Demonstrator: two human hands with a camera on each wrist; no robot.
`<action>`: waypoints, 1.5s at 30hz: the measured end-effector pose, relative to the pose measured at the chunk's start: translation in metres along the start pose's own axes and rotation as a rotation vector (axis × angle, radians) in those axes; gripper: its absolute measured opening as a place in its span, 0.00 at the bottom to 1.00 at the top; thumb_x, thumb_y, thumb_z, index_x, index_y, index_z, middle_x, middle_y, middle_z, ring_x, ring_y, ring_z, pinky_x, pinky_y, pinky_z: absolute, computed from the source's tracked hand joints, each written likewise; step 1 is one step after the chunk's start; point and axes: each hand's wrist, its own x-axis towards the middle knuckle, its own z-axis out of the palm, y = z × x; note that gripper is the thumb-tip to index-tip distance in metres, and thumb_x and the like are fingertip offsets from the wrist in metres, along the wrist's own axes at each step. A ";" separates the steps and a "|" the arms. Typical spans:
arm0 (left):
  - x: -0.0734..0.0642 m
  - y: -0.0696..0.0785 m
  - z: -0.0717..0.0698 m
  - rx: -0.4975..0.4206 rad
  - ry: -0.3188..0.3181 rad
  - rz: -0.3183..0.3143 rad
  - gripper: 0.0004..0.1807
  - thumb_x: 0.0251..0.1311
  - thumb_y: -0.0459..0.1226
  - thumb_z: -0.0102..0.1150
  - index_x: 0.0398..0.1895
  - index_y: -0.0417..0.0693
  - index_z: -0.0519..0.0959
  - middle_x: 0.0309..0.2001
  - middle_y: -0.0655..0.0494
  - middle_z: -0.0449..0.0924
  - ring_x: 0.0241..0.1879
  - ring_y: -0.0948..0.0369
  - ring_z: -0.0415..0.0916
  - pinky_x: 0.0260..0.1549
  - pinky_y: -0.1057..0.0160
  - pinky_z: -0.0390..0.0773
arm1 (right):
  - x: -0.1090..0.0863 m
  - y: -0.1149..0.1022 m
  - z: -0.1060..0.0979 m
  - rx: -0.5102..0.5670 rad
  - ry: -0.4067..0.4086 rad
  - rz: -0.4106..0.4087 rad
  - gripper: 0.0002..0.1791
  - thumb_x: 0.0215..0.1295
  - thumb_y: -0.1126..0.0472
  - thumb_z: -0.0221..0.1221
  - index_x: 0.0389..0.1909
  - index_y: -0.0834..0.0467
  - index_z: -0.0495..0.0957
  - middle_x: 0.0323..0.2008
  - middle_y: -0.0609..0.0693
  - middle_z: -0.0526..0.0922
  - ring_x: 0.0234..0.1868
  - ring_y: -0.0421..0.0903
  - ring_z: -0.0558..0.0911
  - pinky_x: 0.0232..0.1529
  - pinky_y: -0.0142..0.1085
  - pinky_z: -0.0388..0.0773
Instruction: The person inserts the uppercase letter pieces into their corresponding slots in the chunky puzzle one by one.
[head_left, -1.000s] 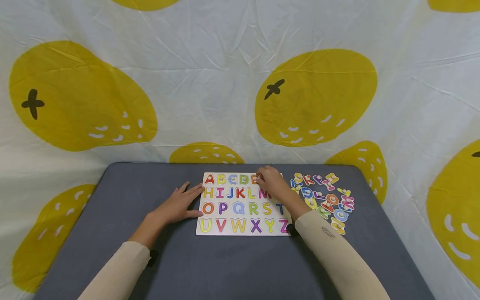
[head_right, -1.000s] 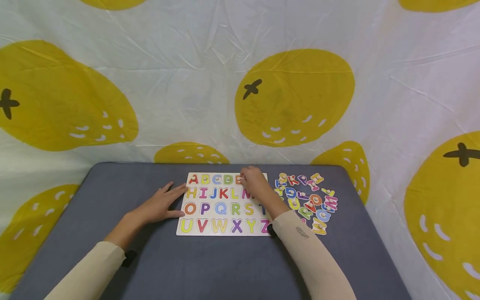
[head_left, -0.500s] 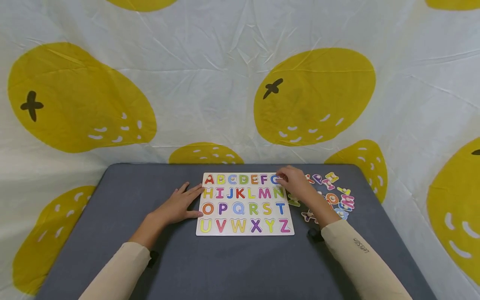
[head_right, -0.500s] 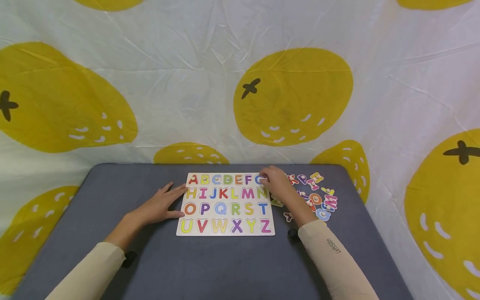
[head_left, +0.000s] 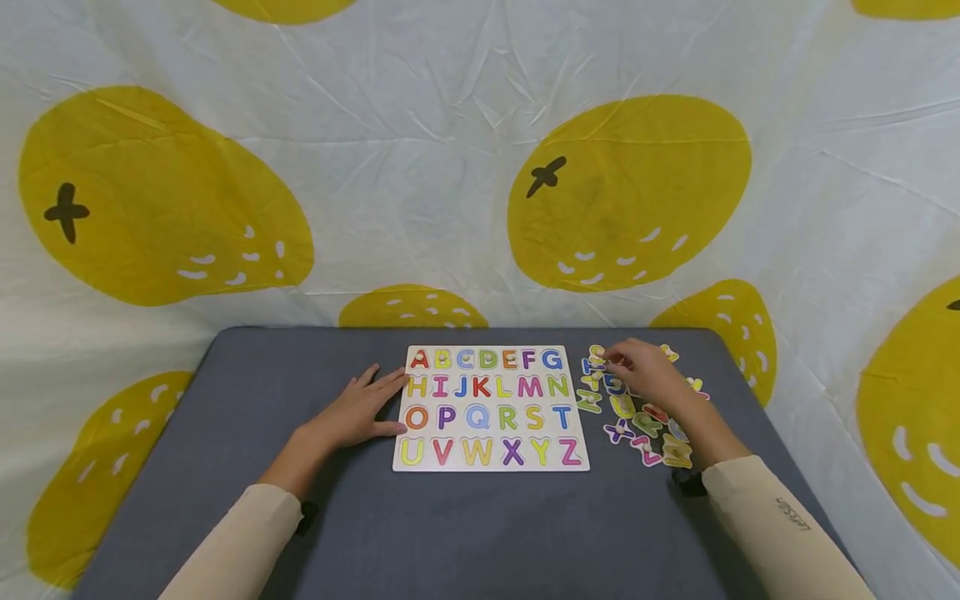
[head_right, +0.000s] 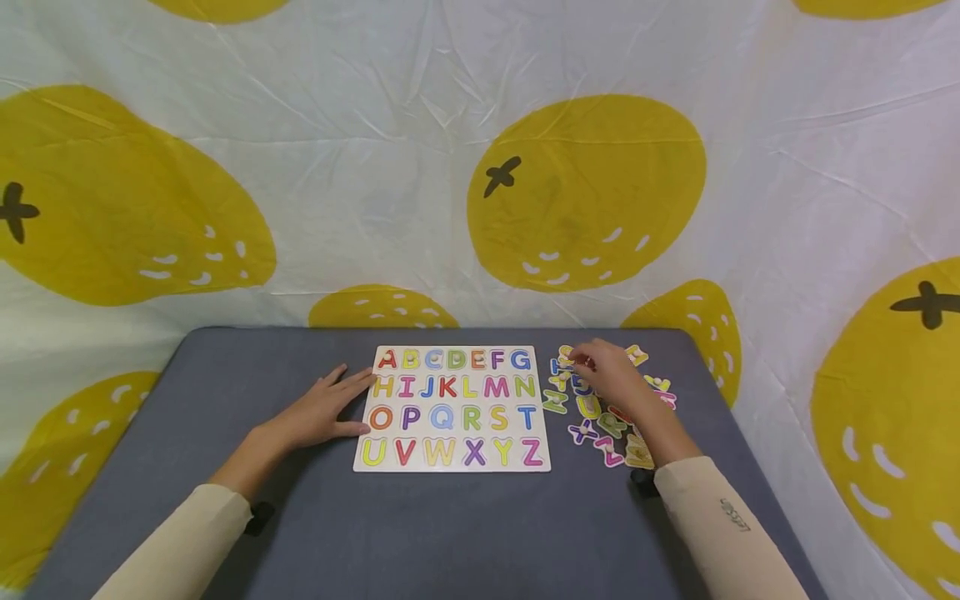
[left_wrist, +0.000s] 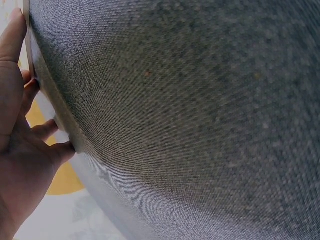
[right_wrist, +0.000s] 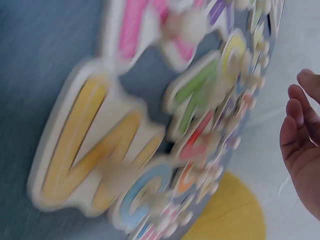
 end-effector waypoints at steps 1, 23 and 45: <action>0.000 0.000 0.000 0.002 -0.001 0.001 0.50 0.63 0.59 0.67 0.83 0.53 0.57 0.82 0.51 0.55 0.80 0.33 0.43 0.71 0.24 0.50 | -0.003 0.005 -0.001 0.001 -0.006 0.008 0.11 0.70 0.65 0.64 0.50 0.64 0.85 0.42 0.57 0.84 0.42 0.54 0.83 0.47 0.54 0.82; 0.004 -0.002 0.007 -0.002 -0.009 -0.005 0.51 0.62 0.62 0.65 0.83 0.55 0.56 0.83 0.53 0.54 0.81 0.35 0.42 0.72 0.26 0.49 | -0.034 0.058 -0.004 0.005 -0.152 0.075 0.06 0.67 0.66 0.66 0.43 0.58 0.86 0.36 0.47 0.86 0.34 0.43 0.78 0.38 0.38 0.79; 0.000 0.000 0.001 -0.001 0.014 0.003 0.51 0.62 0.60 0.67 0.83 0.52 0.57 0.82 0.50 0.55 0.80 0.33 0.44 0.71 0.24 0.50 | -0.018 0.037 -0.022 -0.072 -0.178 0.038 0.05 0.68 0.66 0.65 0.43 0.59 0.86 0.33 0.48 0.83 0.33 0.44 0.77 0.38 0.44 0.80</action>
